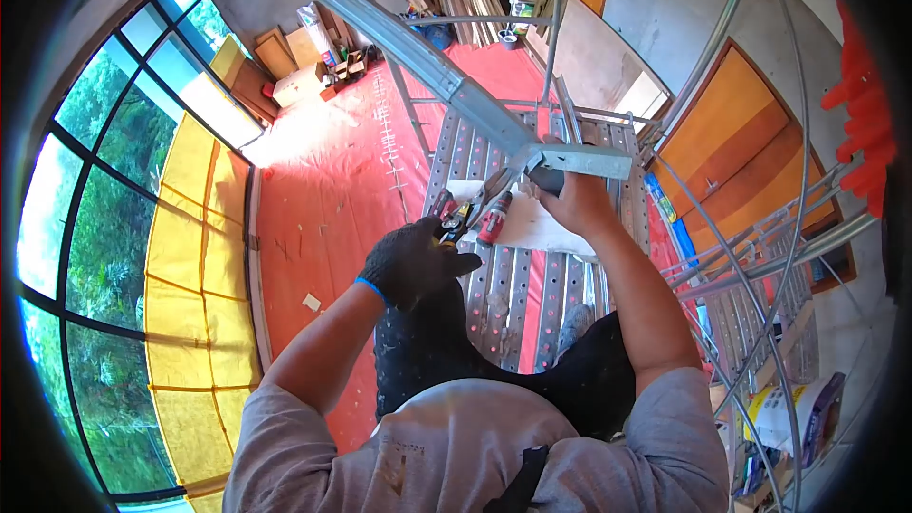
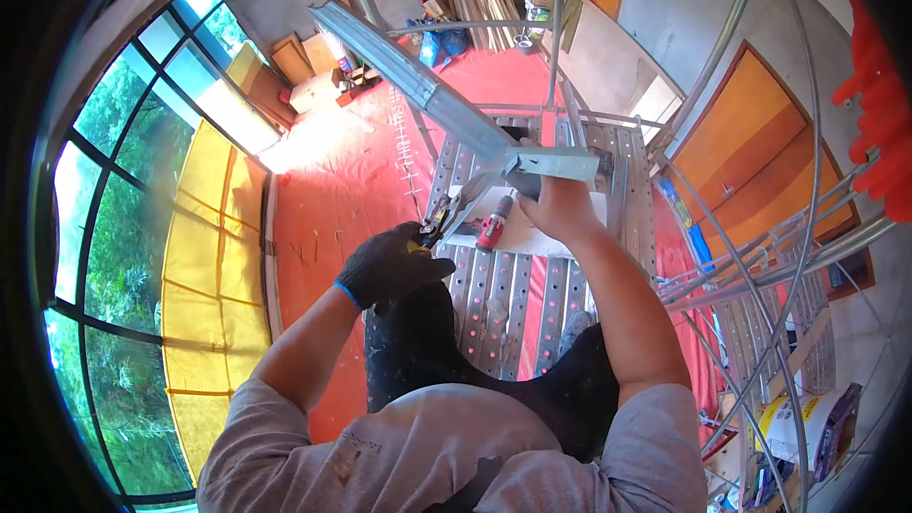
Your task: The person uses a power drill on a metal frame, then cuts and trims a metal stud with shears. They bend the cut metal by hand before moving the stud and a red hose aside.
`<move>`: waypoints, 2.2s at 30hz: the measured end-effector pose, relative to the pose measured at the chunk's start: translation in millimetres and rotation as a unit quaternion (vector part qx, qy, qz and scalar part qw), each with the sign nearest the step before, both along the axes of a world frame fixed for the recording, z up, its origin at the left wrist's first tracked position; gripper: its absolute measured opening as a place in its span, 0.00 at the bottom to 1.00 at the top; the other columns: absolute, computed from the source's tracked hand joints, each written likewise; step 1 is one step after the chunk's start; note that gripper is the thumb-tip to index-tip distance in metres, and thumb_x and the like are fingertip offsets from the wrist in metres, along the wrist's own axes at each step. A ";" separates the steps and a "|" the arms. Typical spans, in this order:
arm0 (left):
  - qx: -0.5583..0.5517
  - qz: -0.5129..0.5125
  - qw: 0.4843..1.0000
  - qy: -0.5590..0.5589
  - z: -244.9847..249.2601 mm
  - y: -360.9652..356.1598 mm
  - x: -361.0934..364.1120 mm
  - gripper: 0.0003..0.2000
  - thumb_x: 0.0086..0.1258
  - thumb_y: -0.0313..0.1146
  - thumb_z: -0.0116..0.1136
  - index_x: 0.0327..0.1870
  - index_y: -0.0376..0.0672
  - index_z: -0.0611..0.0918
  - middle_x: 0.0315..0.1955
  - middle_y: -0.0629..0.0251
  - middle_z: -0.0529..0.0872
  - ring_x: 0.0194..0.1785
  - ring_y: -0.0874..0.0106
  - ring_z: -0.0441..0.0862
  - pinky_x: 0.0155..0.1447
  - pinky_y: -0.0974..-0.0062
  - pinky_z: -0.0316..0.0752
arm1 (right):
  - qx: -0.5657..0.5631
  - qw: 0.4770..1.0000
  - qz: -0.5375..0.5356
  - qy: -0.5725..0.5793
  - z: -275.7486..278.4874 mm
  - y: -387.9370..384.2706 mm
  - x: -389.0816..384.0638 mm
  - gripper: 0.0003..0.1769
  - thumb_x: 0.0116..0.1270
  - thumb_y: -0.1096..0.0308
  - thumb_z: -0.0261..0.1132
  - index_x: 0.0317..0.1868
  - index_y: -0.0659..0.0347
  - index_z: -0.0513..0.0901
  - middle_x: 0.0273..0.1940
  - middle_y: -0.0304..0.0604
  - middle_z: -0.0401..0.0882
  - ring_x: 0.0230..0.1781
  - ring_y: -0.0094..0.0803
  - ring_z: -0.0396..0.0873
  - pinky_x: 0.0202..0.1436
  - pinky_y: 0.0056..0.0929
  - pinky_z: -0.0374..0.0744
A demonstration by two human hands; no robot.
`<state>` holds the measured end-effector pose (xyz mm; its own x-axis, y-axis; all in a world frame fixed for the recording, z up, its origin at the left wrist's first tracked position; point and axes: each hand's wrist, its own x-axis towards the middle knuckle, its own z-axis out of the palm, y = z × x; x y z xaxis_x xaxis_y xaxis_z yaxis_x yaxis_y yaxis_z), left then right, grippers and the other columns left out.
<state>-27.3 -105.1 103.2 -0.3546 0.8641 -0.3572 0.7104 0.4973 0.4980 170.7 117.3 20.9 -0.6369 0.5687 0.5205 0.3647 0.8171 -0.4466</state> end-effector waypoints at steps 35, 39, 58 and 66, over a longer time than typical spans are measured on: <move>0.128 -0.063 0.982 0.120 -26.6 38.6 -20.3 0.24 0.56 0.49 0.74 0.49 0.44 0.86 0.41 0.50 0.90 0.46 0.50 0.88 0.51 0.54 0.82 | -0.074 0.995 -0.060 -0.023 -8.8 -4.2 -11.7 0.38 0.58 0.62 0.72 0.68 0.64 0.70 0.63 0.60 0.76 0.60 0.57 0.79 0.61 0.50 0.81; 0.119 -0.035 0.986 0.111 -39.8 44.0 -20.2 0.22 0.58 0.50 0.72 0.46 0.43 0.87 0.39 0.51 0.90 0.46 0.52 0.88 0.50 0.56 0.82 | -0.060 0.995 -0.075 -0.012 -16.7 -1.6 -14.4 0.38 0.58 0.62 0.72 0.68 0.64 0.70 0.62 0.60 0.77 0.58 0.57 0.80 0.59 0.51 0.82; 0.140 -0.051 0.981 0.125 -29.4 61.6 -10.5 0.16 0.61 0.40 0.63 0.47 0.45 0.86 0.38 0.47 0.89 0.45 0.48 0.88 0.50 0.52 0.82 | -0.088 0.987 -0.137 0.001 -12.7 -2.7 -14.4 0.34 0.58 0.62 0.72 0.64 0.63 0.73 0.59 0.55 0.78 0.58 0.55 0.80 0.58 0.50 0.82; 0.121 -0.048 0.985 0.114 -33.6 70.7 -8.6 0.20 0.61 0.47 0.67 0.50 0.46 0.86 0.41 0.50 0.90 0.48 0.50 0.88 0.53 0.55 0.81 | -0.087 0.986 -0.139 0.014 -20.7 9.8 -13.7 0.39 0.56 0.60 0.76 0.66 0.65 0.72 0.59 0.60 0.80 0.57 0.59 0.81 0.60 0.50 0.81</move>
<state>-35.9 -34.4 69.5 -0.3141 0.9477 -0.0576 0.8551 0.3087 0.4165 157.0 127.1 0.2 -0.4307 0.8015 0.4148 0.5488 0.5975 -0.5847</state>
